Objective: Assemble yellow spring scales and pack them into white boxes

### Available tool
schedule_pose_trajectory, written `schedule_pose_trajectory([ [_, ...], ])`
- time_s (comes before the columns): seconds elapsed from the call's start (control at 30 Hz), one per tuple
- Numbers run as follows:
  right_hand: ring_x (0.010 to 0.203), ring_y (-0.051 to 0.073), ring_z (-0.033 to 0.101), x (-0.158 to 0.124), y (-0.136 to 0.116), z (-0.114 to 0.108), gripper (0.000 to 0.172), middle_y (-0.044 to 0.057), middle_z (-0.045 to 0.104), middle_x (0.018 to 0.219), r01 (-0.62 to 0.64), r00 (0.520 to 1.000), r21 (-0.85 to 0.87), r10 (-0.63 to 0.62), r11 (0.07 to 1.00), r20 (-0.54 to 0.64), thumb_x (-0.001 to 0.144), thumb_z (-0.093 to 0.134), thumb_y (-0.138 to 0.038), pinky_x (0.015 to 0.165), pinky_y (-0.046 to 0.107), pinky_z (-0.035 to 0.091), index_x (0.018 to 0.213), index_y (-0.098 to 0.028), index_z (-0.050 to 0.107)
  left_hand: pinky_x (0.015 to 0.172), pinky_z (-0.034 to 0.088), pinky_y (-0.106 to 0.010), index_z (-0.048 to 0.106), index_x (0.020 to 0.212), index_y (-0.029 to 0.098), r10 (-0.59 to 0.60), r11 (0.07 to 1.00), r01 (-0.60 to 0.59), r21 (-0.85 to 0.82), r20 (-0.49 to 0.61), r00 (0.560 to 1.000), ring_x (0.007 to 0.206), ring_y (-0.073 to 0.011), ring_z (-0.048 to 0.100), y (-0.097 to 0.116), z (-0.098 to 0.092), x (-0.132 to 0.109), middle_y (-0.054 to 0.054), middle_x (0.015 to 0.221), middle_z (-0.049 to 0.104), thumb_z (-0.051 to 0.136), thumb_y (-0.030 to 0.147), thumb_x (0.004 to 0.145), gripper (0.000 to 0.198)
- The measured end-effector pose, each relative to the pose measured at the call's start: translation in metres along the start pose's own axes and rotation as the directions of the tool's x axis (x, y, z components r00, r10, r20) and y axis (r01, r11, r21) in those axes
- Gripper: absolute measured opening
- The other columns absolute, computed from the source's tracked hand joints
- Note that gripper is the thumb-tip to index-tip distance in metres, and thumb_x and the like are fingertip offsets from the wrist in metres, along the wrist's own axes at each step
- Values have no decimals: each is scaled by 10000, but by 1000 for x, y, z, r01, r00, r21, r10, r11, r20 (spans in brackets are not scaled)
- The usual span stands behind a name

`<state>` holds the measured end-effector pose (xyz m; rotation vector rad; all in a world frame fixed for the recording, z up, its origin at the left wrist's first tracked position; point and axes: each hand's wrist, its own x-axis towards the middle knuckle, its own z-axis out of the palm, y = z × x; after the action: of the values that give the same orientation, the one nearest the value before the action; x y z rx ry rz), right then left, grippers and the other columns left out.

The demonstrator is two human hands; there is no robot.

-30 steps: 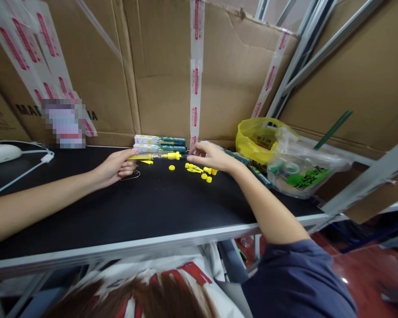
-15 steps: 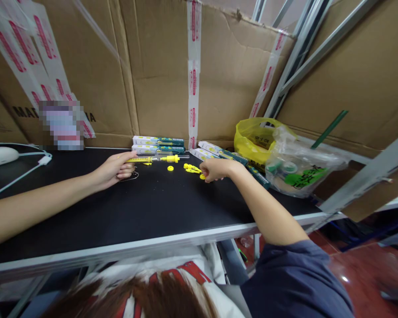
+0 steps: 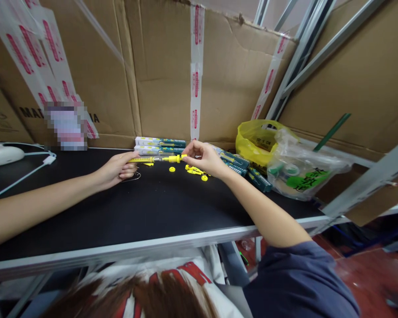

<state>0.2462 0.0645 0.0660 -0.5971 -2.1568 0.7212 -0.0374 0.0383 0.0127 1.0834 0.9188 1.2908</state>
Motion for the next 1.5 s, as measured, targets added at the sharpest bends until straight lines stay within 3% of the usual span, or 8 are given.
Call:
schedule_pose_trajectory([
  [0.2, 602, 95, 590, 0, 2, 1, 292, -7, 613, 703, -8, 1000, -15, 8, 1000, -14, 761, 717, -385, 589, 236, 487, 848, -154, 560, 304, 149, -105, 537, 846, 144, 1, 1000, 0, 7, -32, 999, 320, -3, 208, 3, 4, -3, 123, 458, 274, 665, 303, 817, 206],
  [0.43, 593, 92, 582, -1, 1, 6, 319, -13, 605, 699, -42, 999, 12, 42, 999, 15, 757, 722, -402, 572, 233, 492, 859, -165, 534, 303, 151, -108, 524, 838, 152, 9, 1000, -9, 16, 4, 1000, 319, -7, 205, 2, 3, -3, 123, 462, 275, 666, 323, 816, 224],
  [0.9, 516, 71, 553, -1, 6, 13, 325, -56, 570, 610, -111, 993, 183, 101, 977, 61, 852, 608, -467, 531, 214, 492, 894, -185, 451, 305, 150, -108, 517, 821, 158, 25, 999, -26, 38, 9, 1000, 321, -3, 206, 1, 2, -2, 124, 462, 272, 686, 336, 796, 247],
  [1.1, 566, 71, 603, 0, 6, 8, 363, -41, 618, 709, -104, 989, 218, 79, 970, 124, 778, 720, -372, 575, 221, 526, 931, -186, 449, 308, 148, -107, 545, 872, 141, 40, 998, -40, 42, -9, 999, 329, -1, 205, 3, 4, -5, 124, 472, 274, 690, 342, 793, 261],
  [1.5, 462, 72, 528, -1, 9, 10, 395, -29, 603, 593, -144, 984, 43, 138, 989, 110, 852, 562, -561, 447, 190, 434, 797, -188, 446, 305, 145, -107, 539, 844, 151, 34, 999, -34, 37, -20, 999, 330, -4, 205, 3, 5, -5, 120, 479, 265, 685, 326, 799, 232],
])
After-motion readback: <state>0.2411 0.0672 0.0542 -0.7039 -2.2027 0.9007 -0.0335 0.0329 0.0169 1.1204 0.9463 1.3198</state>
